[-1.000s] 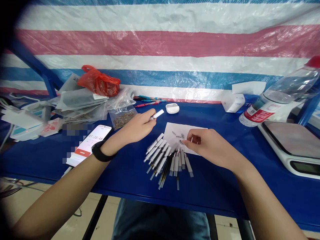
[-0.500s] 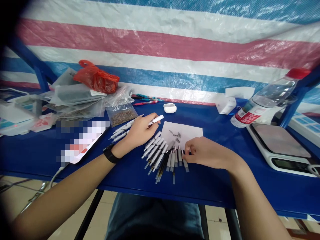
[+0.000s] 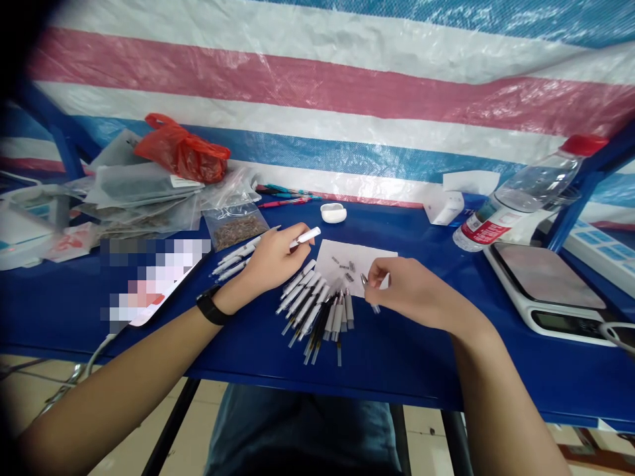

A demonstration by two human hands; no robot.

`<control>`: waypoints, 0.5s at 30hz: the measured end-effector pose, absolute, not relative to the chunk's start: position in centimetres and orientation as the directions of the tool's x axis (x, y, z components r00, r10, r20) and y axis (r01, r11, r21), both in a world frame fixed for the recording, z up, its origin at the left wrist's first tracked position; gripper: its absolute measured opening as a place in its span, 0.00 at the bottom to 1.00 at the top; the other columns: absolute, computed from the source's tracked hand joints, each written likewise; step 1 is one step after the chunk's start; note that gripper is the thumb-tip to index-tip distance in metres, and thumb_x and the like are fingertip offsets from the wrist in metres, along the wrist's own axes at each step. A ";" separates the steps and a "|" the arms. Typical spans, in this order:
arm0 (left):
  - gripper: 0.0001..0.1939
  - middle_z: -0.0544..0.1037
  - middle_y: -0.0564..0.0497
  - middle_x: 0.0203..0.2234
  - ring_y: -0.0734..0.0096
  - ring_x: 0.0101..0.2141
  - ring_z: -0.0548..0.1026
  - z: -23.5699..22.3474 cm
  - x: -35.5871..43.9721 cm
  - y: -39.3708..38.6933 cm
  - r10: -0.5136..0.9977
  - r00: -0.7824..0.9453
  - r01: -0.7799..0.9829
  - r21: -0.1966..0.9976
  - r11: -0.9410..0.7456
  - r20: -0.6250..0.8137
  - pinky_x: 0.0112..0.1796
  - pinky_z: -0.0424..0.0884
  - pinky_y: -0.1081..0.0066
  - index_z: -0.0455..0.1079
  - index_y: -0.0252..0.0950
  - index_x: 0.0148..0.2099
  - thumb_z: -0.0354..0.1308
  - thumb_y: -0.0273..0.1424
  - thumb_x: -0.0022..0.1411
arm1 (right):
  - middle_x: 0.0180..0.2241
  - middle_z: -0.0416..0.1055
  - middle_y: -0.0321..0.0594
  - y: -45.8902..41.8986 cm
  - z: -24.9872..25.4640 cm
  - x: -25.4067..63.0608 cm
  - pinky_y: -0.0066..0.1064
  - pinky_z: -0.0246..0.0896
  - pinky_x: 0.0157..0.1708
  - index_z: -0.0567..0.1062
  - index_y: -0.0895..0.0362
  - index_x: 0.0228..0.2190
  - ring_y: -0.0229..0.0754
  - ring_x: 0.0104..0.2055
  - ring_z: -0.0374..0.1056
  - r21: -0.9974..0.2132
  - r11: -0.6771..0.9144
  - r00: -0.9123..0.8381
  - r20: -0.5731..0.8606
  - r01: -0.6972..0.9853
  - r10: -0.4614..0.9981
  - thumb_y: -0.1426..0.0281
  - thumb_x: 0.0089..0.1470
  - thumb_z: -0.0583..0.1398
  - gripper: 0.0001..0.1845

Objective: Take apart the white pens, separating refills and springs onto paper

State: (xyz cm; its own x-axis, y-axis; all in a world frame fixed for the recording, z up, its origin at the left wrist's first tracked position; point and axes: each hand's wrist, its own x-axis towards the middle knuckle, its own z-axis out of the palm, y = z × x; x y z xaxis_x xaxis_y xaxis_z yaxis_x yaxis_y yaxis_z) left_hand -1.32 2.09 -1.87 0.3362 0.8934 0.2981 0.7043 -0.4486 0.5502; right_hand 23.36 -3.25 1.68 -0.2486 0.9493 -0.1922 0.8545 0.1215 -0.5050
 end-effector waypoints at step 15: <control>0.09 0.70 0.55 0.18 0.68 0.22 0.70 -1.8 -1.3 2.0 0.895 0.352 0.737 0.509 -0.445 0.273 0.28 0.55 0.69 0.72 0.38 0.38 0.51 0.27 0.64 | 0.28 0.76 0.36 -7.8 1.6 19.7 0.29 0.58 0.27 0.76 0.55 0.31 0.38 0.27 0.70 -0.244 0.654 -0.616 0.219 0.716 0.756 0.74 0.62 0.57 0.10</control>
State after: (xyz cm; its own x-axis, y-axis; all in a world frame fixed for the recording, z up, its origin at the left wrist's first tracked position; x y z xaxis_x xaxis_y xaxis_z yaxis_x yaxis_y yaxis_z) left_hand -1.34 2.04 -1.84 0.3522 0.8951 0.2733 0.7367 -0.4452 0.5090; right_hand 19.70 -7.78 1.57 -0.6165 0.7564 0.2188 0.7160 0.6541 -0.2438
